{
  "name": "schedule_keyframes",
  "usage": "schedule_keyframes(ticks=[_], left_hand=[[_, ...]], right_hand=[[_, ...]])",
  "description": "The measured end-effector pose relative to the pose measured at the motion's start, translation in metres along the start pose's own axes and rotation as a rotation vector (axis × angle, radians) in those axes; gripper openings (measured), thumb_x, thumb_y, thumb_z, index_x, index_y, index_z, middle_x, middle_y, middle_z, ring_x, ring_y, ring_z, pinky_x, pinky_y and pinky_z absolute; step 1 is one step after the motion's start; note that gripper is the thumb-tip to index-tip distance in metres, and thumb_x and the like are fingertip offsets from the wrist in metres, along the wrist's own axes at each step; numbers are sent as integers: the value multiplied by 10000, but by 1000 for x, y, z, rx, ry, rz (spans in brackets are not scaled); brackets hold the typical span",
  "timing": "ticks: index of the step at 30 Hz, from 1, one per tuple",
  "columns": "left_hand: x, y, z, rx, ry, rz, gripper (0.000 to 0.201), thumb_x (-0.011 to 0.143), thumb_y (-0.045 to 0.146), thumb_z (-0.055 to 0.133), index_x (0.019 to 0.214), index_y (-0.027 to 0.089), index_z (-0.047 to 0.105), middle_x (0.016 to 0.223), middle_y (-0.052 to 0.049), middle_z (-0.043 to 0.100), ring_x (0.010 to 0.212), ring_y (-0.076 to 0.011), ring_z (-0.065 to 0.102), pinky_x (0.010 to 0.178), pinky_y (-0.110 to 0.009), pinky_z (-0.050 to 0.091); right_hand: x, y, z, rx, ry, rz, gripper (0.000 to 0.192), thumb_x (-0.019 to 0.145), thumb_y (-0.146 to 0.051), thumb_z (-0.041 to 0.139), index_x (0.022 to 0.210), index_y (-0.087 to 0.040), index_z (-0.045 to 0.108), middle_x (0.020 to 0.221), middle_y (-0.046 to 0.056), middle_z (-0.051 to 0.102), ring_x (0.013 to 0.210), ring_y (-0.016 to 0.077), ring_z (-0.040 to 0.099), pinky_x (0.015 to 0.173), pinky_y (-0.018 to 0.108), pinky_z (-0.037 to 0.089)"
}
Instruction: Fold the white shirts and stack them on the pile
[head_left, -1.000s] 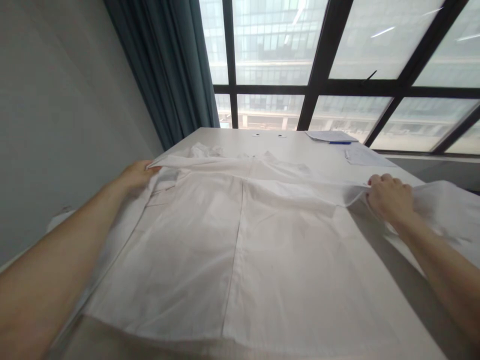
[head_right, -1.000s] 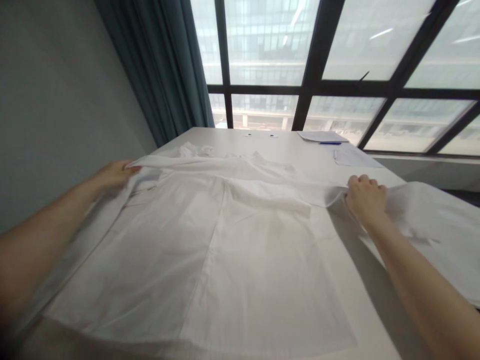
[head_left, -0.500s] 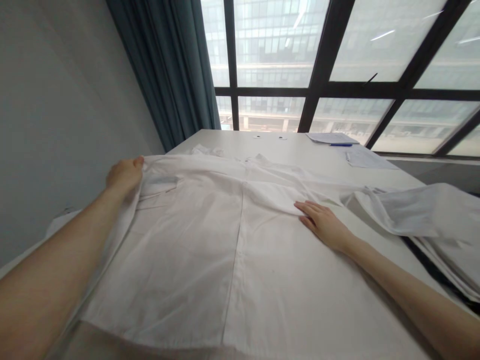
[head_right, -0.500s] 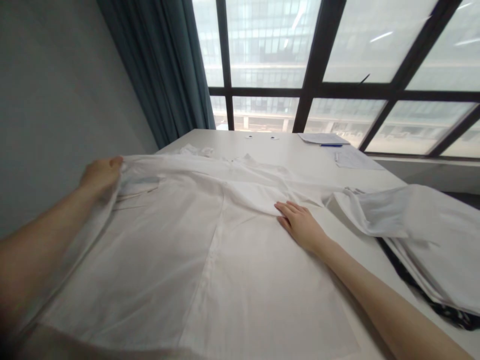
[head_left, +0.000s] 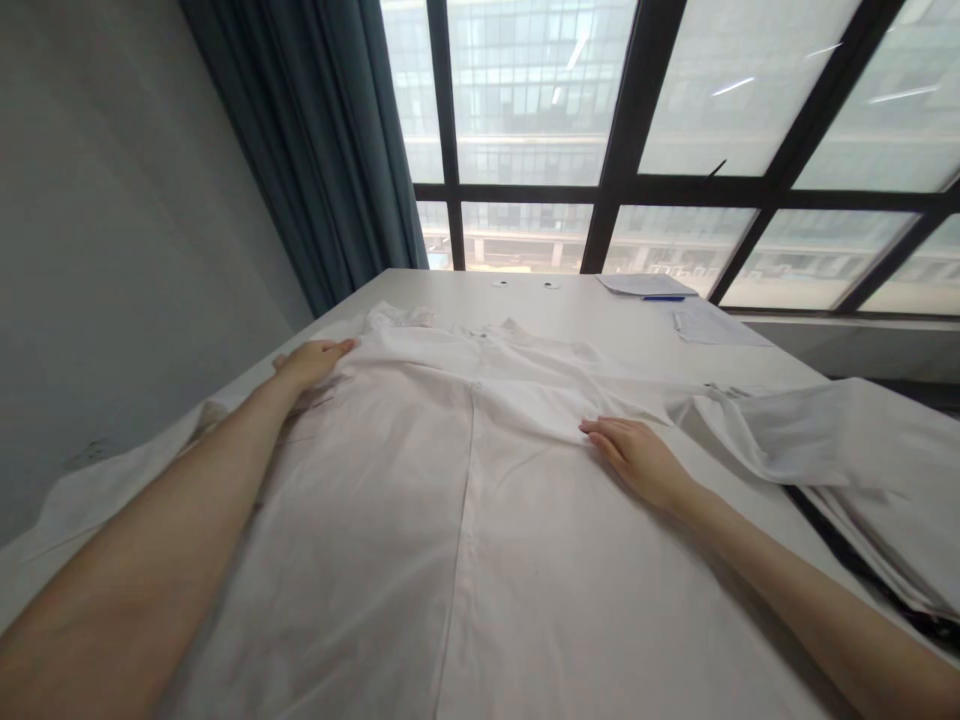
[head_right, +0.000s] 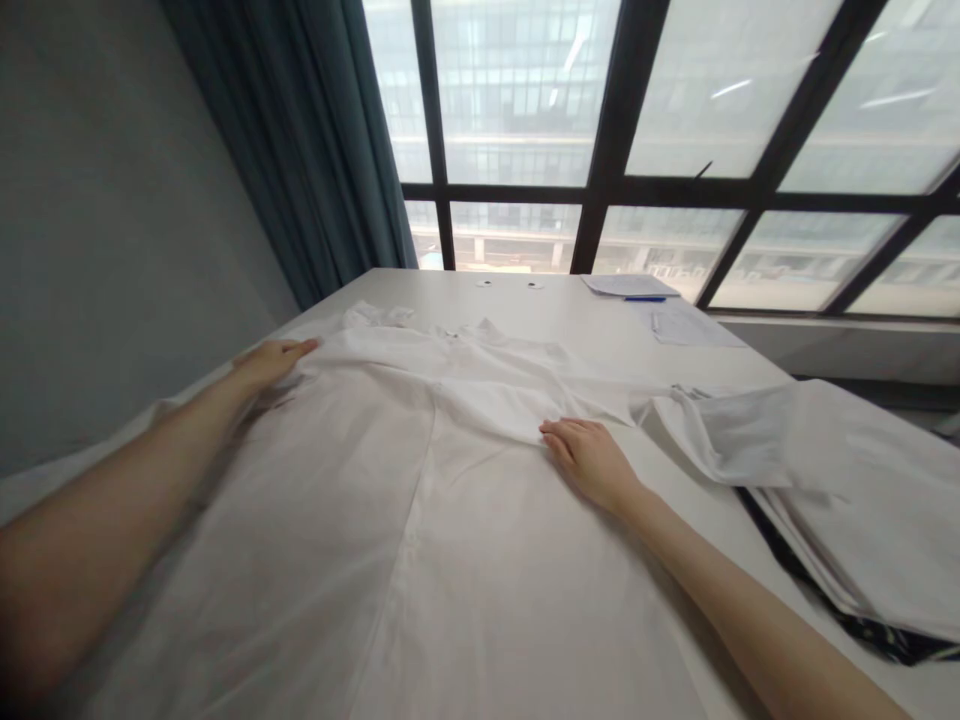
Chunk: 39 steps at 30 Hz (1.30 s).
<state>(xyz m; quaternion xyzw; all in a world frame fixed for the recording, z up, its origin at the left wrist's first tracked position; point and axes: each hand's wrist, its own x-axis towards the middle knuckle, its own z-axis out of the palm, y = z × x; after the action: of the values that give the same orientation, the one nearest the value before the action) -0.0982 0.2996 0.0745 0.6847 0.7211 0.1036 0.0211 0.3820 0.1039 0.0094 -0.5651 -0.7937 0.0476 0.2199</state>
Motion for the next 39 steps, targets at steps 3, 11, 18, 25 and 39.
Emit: schedule_keyframes(ticks=[3, 11, 18, 25, 39], left_hand=[[2, 12, -3, 20, -3, -67, 684, 945, 620, 248, 1143, 87, 629, 1154, -143, 670, 1154, -319, 529, 1045, -521, 270], [5, 42, -5, 69, -162, 4, 433, 774, 412, 541, 1116, 196, 695, 1103, -111, 707, 1070, -333, 615, 908, -423, 427], [-14, 64, -4, 78, -286, 290, 452, 635, 349, 515, 1013, 214, 723, 1075, -57, 707, 984, -263, 648, 842, -284, 478], [-23, 79, 1, 143, -226, 279, 434, 739, 384, 523, 1114, 230, 680, 1010, -63, 730, 958, -277, 664, 855, -328, 459], [0, 66, 23, 236, -60, 111, 385, 841, 377, 529, 1162, 202, 653, 1199, -159, 671, 1151, -350, 575, 1086, -618, 88]], right_hand=[[23, 15, -15, 94, -19, 130, 288, 958, -356, 432, 1120, -269, 653, 995, 37, 754, 901, 237, 700, 824, 370, 521], [116, 87, -23, 76, 136, 370, 310, 938, -216, 504, 1239, -172, 557, 1108, 117, 688, 967, 215, 653, 868, 380, 510], [150, 117, 18, 27, 112, 493, 337, 936, -350, 574, 1228, -183, 567, 1234, 90, 583, 1021, 212, 608, 853, 425, 530], [164, 123, 27, -63, 65, 431, 568, 833, -202, 646, 1377, -204, 480, 1242, 125, 617, 1111, 280, 584, 966, 479, 445], [149, 139, -14, -125, 40, 354, 299, 923, -401, 547, 751, -166, 614, 682, -9, 620, 612, 126, 566, 623, 279, 461]])
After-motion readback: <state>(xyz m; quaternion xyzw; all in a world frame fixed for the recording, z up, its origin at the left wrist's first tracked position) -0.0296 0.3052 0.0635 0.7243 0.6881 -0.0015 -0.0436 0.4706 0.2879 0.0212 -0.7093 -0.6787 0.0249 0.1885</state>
